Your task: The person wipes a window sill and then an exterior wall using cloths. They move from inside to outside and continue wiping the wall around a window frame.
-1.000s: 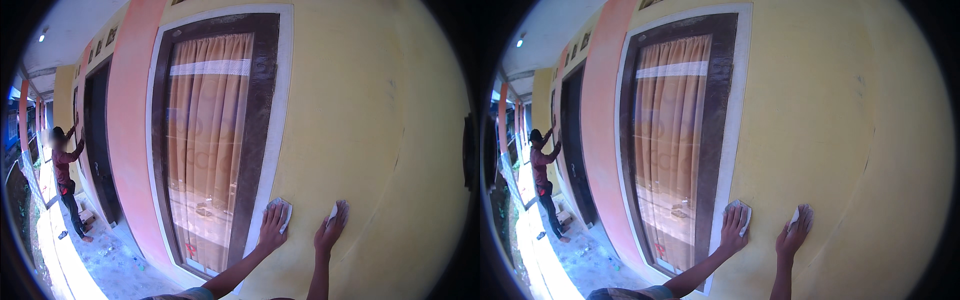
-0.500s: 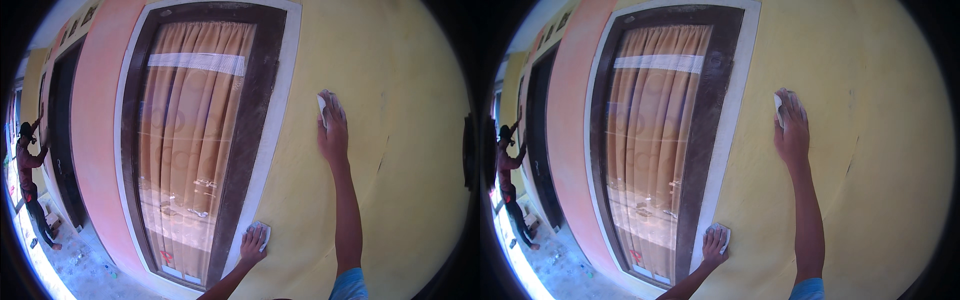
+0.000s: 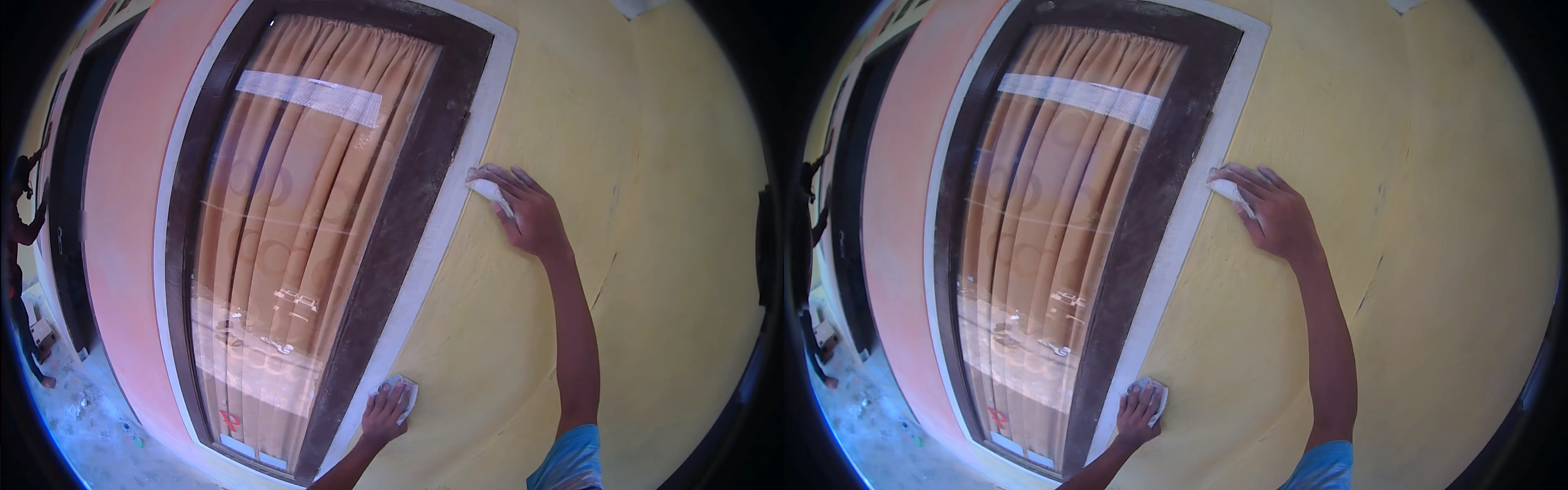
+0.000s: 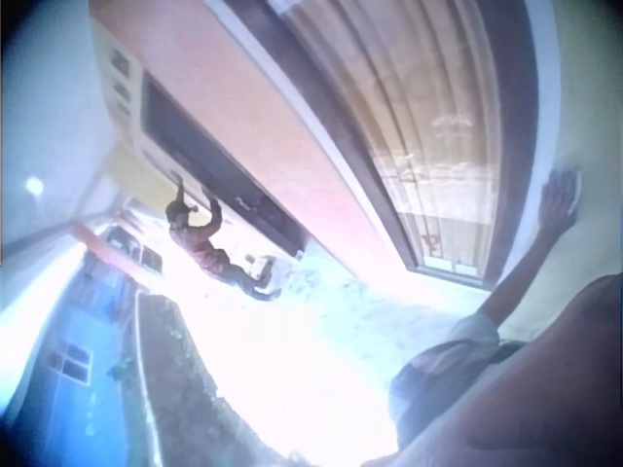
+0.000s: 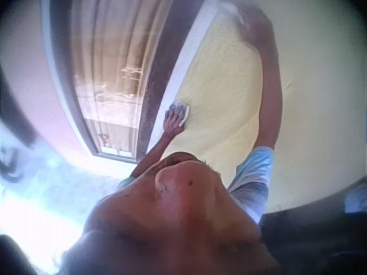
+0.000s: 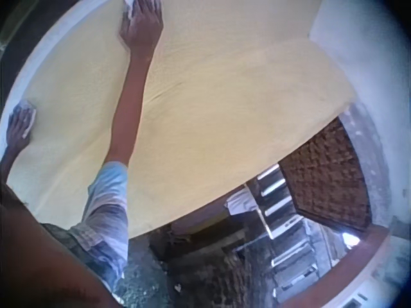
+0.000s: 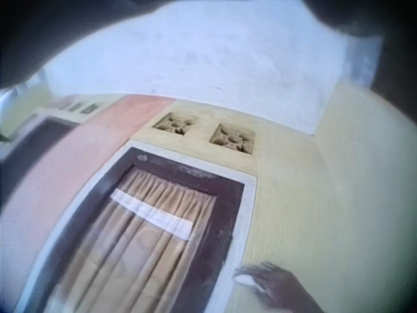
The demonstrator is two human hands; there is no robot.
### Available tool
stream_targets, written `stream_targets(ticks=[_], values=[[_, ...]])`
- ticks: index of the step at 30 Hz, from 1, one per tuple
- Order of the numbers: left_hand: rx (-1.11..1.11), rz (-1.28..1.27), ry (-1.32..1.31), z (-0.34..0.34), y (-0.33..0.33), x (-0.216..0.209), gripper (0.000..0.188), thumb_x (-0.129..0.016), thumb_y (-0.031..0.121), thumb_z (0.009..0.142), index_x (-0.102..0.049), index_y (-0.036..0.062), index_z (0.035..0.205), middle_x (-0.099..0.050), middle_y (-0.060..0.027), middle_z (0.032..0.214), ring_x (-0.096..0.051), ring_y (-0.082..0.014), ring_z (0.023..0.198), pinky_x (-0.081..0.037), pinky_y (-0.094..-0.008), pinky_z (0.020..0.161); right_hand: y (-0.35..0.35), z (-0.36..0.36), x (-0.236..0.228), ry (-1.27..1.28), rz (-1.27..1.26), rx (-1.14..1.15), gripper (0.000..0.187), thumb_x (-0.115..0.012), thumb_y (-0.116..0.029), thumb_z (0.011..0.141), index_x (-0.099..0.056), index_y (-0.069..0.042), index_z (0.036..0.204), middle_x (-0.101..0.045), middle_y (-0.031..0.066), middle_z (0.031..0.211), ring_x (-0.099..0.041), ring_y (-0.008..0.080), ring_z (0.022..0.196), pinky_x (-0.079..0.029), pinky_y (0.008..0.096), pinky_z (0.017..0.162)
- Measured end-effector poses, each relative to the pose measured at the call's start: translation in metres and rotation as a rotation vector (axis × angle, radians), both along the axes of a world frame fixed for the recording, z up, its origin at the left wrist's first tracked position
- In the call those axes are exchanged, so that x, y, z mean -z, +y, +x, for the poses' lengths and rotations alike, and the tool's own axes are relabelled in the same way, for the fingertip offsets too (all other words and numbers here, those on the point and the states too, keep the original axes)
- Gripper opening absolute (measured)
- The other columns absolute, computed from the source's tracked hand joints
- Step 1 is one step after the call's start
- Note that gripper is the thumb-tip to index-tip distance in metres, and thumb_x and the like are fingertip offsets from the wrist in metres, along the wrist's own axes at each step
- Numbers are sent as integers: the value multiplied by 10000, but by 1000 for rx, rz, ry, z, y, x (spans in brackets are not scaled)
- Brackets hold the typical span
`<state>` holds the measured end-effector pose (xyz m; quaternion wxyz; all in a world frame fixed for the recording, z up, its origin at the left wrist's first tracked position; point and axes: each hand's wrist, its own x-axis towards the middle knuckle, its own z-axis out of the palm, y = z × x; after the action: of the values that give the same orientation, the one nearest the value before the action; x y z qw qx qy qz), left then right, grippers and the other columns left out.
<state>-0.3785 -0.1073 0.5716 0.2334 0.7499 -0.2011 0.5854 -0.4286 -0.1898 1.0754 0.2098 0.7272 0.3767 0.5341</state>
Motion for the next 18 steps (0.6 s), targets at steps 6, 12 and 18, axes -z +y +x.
stream_targets(ticks=[6,12,18], values=[[15,9,16,-1,-2,3,707,-603,266,722,-564,183,1423,-518,-65,1491,-489,-336,1342,-259,-518,1157,0,1,-30,-138,1,8,406,-598,-94,921,-614,-145,1323,-619,32,1360,-560,274,1283,-442,428,1111],[6,-18,51,-7,4,-10,597,-572,269,796,-606,237,1391,-548,22,1473,-550,-230,1288,-355,-429,1092,-13,9,6,-45,-86,-17,392,-629,-81,901,-645,-144,1288,-643,8,1330,-569,243,1279,-453,451,1101],[22,-31,32,-7,3,-8,598,-572,262,798,-599,230,1394,-545,10,1476,-535,-243,1309,-353,-445,1097,-6,11,-43,-289,-12,86,366,-598,-97,935,-629,-136,1298,-613,11,1376,-550,231,1302,-426,446,1127]])
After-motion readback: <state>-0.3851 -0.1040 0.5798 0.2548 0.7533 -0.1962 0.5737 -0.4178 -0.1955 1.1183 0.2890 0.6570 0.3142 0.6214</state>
